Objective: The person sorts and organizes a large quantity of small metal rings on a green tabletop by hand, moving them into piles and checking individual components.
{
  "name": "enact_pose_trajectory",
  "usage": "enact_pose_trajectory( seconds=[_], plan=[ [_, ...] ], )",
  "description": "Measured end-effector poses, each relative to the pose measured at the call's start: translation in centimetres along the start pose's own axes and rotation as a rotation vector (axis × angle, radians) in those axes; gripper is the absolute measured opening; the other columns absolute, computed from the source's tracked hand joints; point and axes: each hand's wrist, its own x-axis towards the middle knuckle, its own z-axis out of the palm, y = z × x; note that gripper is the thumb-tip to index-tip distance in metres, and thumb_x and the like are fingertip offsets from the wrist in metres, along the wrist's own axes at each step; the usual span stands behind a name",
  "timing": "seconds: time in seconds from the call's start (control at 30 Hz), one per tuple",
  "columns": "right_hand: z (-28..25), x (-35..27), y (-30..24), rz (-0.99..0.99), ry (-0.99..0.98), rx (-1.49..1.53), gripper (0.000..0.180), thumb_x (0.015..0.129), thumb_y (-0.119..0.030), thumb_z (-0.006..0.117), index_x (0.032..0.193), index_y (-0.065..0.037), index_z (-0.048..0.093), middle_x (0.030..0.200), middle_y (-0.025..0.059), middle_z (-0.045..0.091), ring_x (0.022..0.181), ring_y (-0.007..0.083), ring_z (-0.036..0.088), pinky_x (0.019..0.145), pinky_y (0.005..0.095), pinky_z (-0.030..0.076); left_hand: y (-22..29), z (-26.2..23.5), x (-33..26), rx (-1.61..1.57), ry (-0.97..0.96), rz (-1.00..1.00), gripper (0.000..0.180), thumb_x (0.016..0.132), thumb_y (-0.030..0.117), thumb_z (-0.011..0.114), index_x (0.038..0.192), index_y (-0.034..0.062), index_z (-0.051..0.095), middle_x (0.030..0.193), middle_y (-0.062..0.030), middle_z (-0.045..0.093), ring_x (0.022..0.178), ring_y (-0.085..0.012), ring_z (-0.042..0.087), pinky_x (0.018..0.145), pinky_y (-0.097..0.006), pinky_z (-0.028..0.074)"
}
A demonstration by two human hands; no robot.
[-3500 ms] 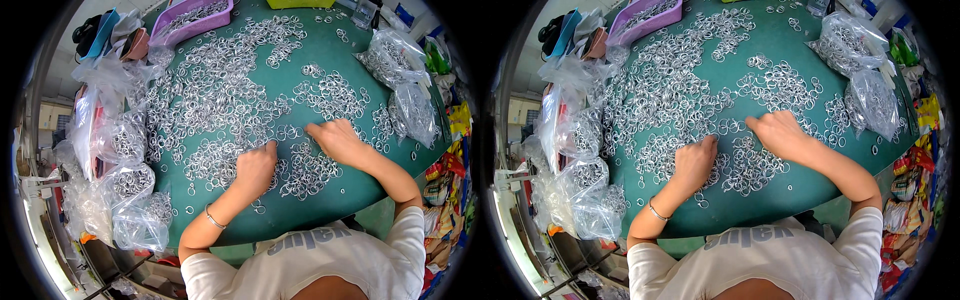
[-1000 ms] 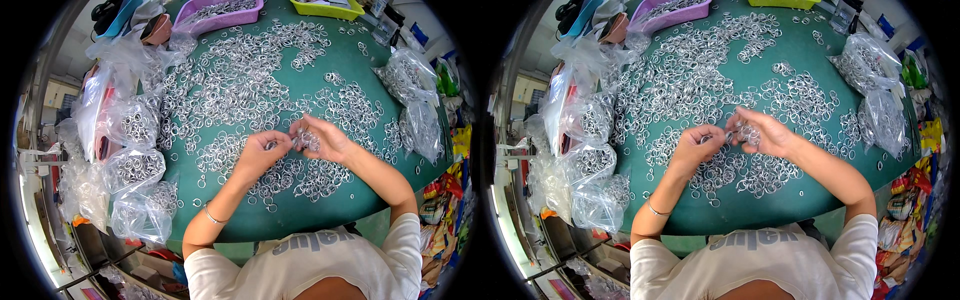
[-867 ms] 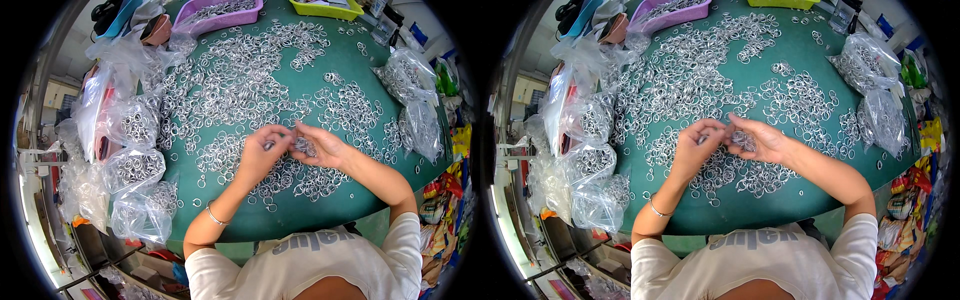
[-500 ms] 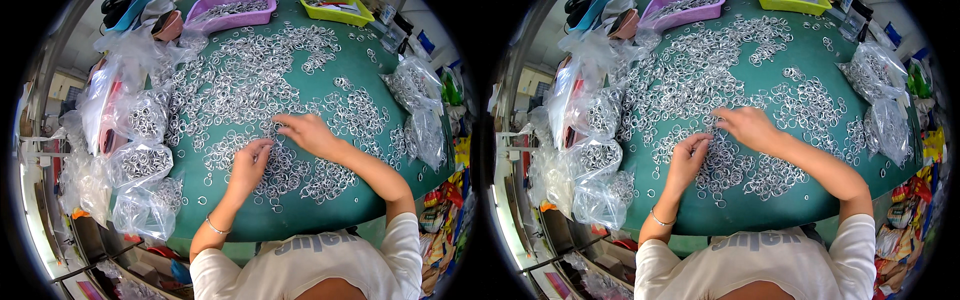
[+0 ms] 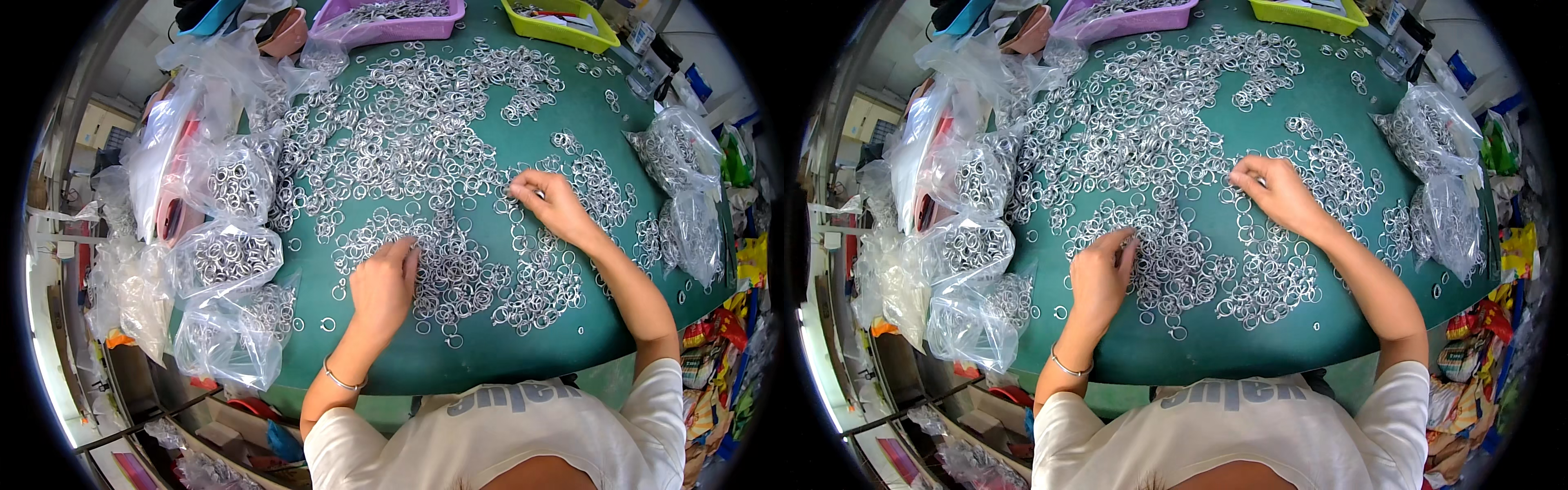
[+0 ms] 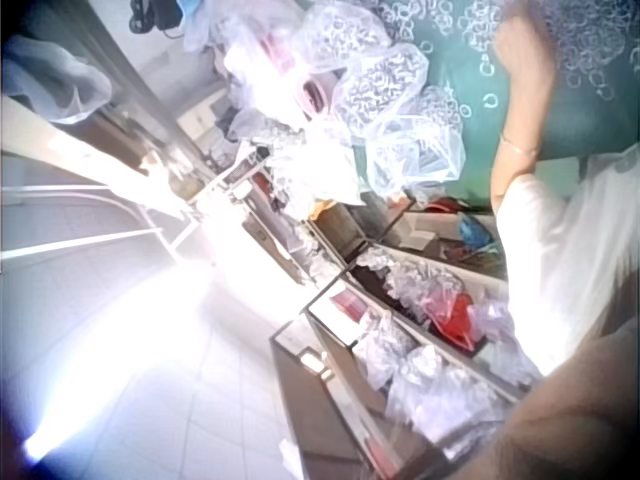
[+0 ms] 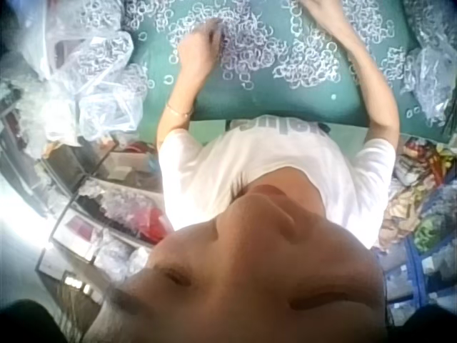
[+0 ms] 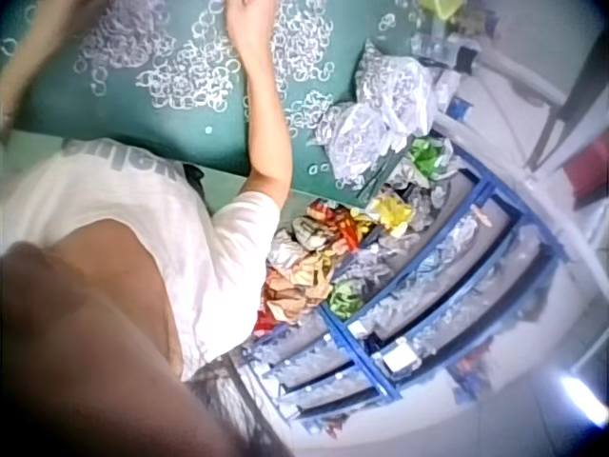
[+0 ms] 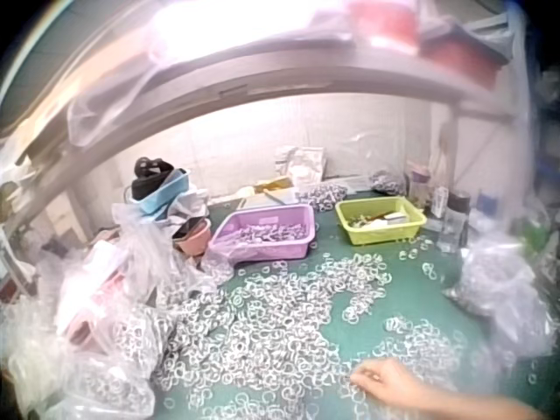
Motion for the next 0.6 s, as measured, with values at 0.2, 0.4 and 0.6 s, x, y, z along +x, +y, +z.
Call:
enact_pose_trajectory(
  seconds=[0.2, 0.4, 0.6],
  plan=[
    [2.9, -0.6, -2.1, -0.211, 0.088, -0.539, 0.022, 0.078, -0.011, 0.059, 0.098, -0.006, 0.054, 0.062, 0.0106, 0.059, 0.054, 0.0276, 0.061, 0.046, 0.0379, 0.046, 1.6, 0.2, -0.9, 0.061, -0.268, 0.174, 0.024, 0.079, 0.021, 0.065, 0.101, 0.0124, 0.065, 0.068, -0.0091, 0.061, 0.054, -0.0258, 0.058, 0.047, -0.035, 0.045],
    [5.4, 0.8, -1.7, -0.286, -0.060, -0.614, 0.016, 0.078, -0.013, 0.060, 0.091, -0.006, 0.054, 0.059, 0.0092, 0.058, 0.053, 0.0272, 0.060, 0.045, 0.0376, 0.044, 0.9, 0.0, -0.6, 0.140, -0.210, 0.060, 0.027, 0.078, 0.027, 0.066, 0.100, 0.0111, 0.066, 0.068, -0.0093, 0.062, 0.056, -0.0279, 0.060, 0.050, -0.037, 0.046],
    [1.3, 1.1, -2.0, 0.374, -0.318, 0.862, 0.010, 0.082, -0.014, 0.052, 0.078, -0.005, 0.053, 0.054, 0.0046, 0.051, 0.040, 0.0163, 0.045, 0.037, 0.0284, 0.033, -0.8, -0.7, -0.9, 0.000, -0.055, 0.009, 0.018, 0.079, 0.016, 0.066, 0.095, 0.0075, 0.067, 0.076, -0.0119, 0.065, 0.054, -0.0248, 0.059, 0.051, -0.033, 0.046]
  ],
)
